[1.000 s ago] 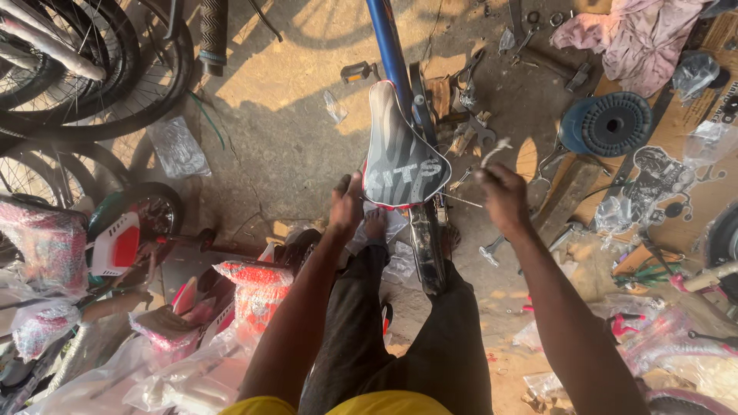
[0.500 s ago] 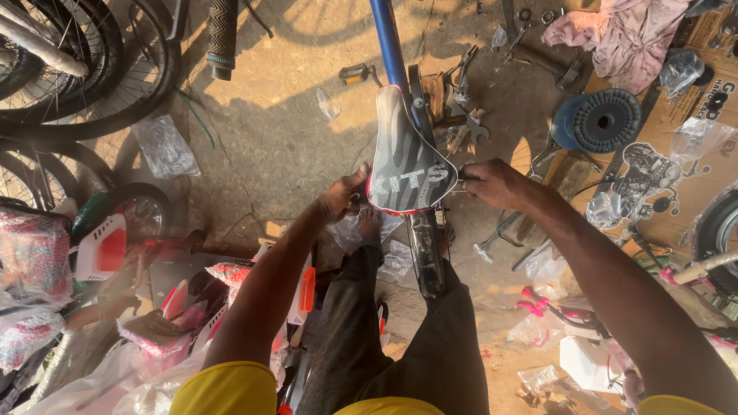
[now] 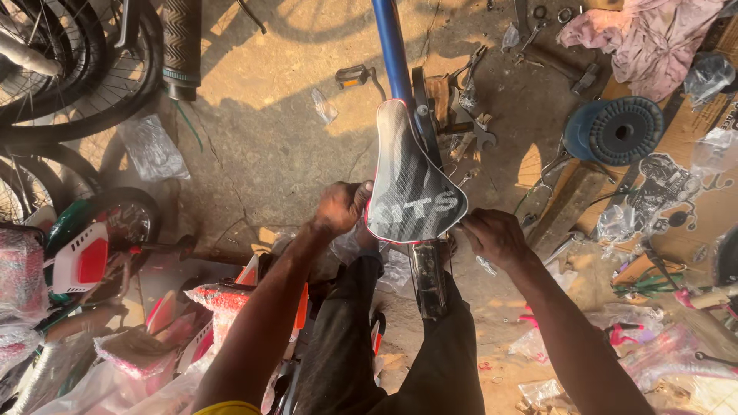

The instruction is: The person adjusts the bicycle seat, installs a bell on the handlebar, and tightens the front wheel nuts. They use a screwdriver and wrench to secure the components.

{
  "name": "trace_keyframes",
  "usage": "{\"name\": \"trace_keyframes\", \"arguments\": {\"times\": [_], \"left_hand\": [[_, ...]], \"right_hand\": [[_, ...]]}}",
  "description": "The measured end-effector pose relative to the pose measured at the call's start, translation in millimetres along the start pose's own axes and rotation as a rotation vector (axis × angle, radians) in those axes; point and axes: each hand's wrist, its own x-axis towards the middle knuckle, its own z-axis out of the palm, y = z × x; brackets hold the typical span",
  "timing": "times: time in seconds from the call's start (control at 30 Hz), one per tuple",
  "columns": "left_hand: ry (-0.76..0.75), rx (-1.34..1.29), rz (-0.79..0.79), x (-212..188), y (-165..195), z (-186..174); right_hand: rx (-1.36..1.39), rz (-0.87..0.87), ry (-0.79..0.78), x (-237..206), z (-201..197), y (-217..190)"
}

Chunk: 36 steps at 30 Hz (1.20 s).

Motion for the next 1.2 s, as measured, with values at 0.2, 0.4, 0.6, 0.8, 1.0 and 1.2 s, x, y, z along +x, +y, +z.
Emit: {"name": "trace_keyframes", "arguments": {"times": [0.2, 0.4, 0.6, 0.8, 1.0, 1.2], "left_hand": [[0.306, 0.153, 0.424, -79, 4, 89], [0.309, -0.891, -0.211, -127, 54, 150], [0.214, -0.589, -0.041, -128, 62, 121], [0.084, 0.011, 0.138, -128, 69, 98], [0.131, 0.252, 0.329, -124, 78, 97], [0.169, 0.261, 0.366, -123, 86, 105]], "right_hand": [[0.121, 0.214, 0.083, -35, 9, -49], [0.339, 0.662, 0.152, -63, 45, -148], [0.462, 0.834, 0.229, -68, 56, -189], [0.493, 0.745, 0.244, -62, 41, -193], [0.063, 0.556, 0.469, -39, 19, -193], [0.818, 0.909, 0.448, 3, 13, -183]]}}
